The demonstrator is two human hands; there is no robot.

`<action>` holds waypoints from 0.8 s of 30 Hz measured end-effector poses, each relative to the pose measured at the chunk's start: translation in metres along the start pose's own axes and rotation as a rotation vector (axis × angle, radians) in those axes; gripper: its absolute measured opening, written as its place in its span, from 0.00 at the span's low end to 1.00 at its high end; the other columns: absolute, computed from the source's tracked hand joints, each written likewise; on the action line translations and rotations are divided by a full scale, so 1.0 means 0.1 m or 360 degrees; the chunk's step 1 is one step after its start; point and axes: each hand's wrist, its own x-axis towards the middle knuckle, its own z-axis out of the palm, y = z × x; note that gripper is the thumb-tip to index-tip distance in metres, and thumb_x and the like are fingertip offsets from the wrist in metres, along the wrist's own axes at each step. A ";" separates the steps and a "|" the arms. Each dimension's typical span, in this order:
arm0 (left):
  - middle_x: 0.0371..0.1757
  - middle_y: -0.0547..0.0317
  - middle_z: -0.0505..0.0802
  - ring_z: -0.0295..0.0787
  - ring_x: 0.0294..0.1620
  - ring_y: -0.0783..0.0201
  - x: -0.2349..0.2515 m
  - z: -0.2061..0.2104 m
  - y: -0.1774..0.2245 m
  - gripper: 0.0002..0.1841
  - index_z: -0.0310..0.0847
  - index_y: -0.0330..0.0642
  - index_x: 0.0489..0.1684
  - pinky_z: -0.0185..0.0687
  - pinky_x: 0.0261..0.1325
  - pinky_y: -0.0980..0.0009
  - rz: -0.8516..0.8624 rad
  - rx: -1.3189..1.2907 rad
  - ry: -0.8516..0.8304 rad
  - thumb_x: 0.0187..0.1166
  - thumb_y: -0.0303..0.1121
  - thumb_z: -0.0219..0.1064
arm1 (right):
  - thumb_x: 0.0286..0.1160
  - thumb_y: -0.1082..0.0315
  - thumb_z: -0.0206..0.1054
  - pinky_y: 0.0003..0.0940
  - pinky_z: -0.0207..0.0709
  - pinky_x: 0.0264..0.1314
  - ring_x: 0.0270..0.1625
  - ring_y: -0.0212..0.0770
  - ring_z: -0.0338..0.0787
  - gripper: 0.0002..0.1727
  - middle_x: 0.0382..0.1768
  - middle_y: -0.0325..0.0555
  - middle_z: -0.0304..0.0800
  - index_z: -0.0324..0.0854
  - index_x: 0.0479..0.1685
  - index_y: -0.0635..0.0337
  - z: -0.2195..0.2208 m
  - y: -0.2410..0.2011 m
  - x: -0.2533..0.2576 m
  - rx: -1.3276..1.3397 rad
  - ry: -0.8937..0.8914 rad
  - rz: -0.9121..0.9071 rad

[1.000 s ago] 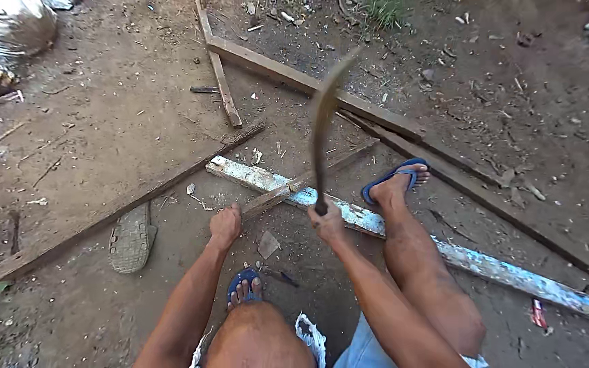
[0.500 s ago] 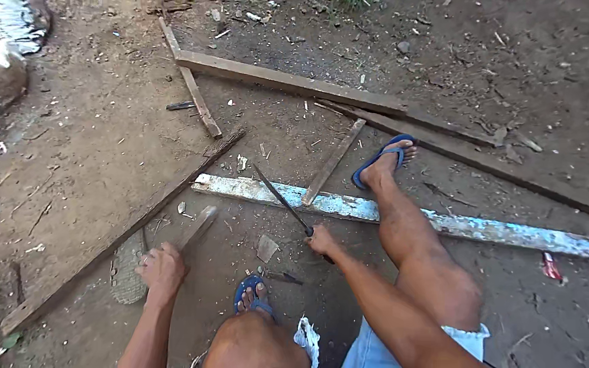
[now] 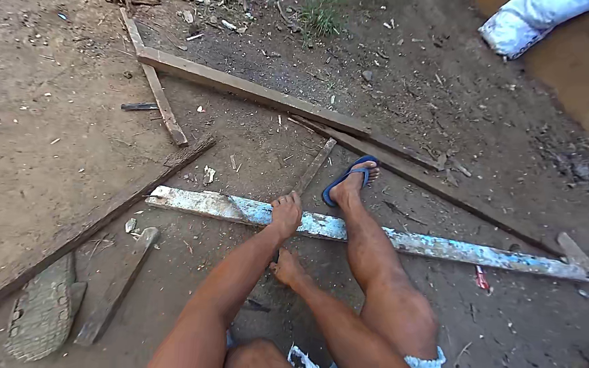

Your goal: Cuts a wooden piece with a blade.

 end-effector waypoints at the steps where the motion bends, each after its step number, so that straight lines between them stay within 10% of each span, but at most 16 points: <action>1: 0.78 0.22 0.76 0.77 0.77 0.28 0.05 0.03 -0.02 0.45 0.45 0.26 0.92 0.74 0.74 0.34 -0.0066 -0.0040 -0.0006 0.80 0.37 0.69 | 0.76 0.51 0.68 0.61 0.84 0.64 0.62 0.57 0.91 0.27 0.59 0.58 0.90 0.78 0.69 0.59 0.03 0.00 0.00 0.0025 0.0005 0.0005; 8: 0.46 0.46 0.95 0.93 0.46 0.54 -0.33 -0.67 -0.84 0.18 0.88 0.34 0.52 0.89 0.54 0.52 -0.0094 -0.1351 -0.0313 0.75 0.41 0.78 | 0.75 0.53 0.69 0.60 0.85 0.61 0.59 0.56 0.92 0.26 0.56 0.58 0.91 0.78 0.66 0.59 0.15 0.03 0.08 0.0170 -0.0028 -0.0026; 12: 0.41 0.56 0.96 0.94 0.39 0.65 -1.12 -0.73 -1.69 0.09 0.86 0.36 0.52 0.93 0.50 0.64 0.0086 -0.2218 -0.0330 0.84 0.31 0.67 | 0.73 0.51 0.72 0.63 0.83 0.63 0.60 0.58 0.91 0.26 0.56 0.59 0.91 0.80 0.64 0.59 0.17 0.11 0.20 0.0193 -0.0050 -0.0082; 16: 0.48 0.53 0.97 0.95 0.45 0.63 -2.21 -0.36 -2.04 0.20 0.85 0.37 0.64 0.94 0.53 0.62 0.0226 -0.2556 -0.0054 0.77 0.36 0.75 | 0.67 0.52 0.75 0.61 0.83 0.57 0.51 0.54 0.92 0.23 0.47 0.55 0.92 0.86 0.54 0.58 0.23 0.14 0.14 0.0457 0.0051 -0.0095; 20: 0.54 0.52 0.96 0.95 0.52 0.61 -2.75 -0.07 -2.25 0.23 0.80 0.35 0.69 0.91 0.61 0.63 0.0023 -0.2291 0.0146 0.75 0.26 0.74 | 0.73 0.57 0.75 0.52 0.88 0.36 0.27 0.48 0.91 0.18 0.29 0.51 0.90 0.84 0.49 0.62 0.27 -0.01 0.00 0.1052 0.0218 -0.0016; 24: 0.54 0.55 0.97 0.96 0.52 0.64 -2.71 0.36 -2.42 0.20 0.82 0.36 0.68 0.92 0.63 0.64 -0.0177 -0.2007 0.0110 0.78 0.26 0.73 | 0.72 0.57 0.72 0.52 0.87 0.33 0.25 0.47 0.89 0.17 0.26 0.48 0.88 0.83 0.49 0.62 -0.05 -0.24 -0.14 0.1109 0.0532 -0.0169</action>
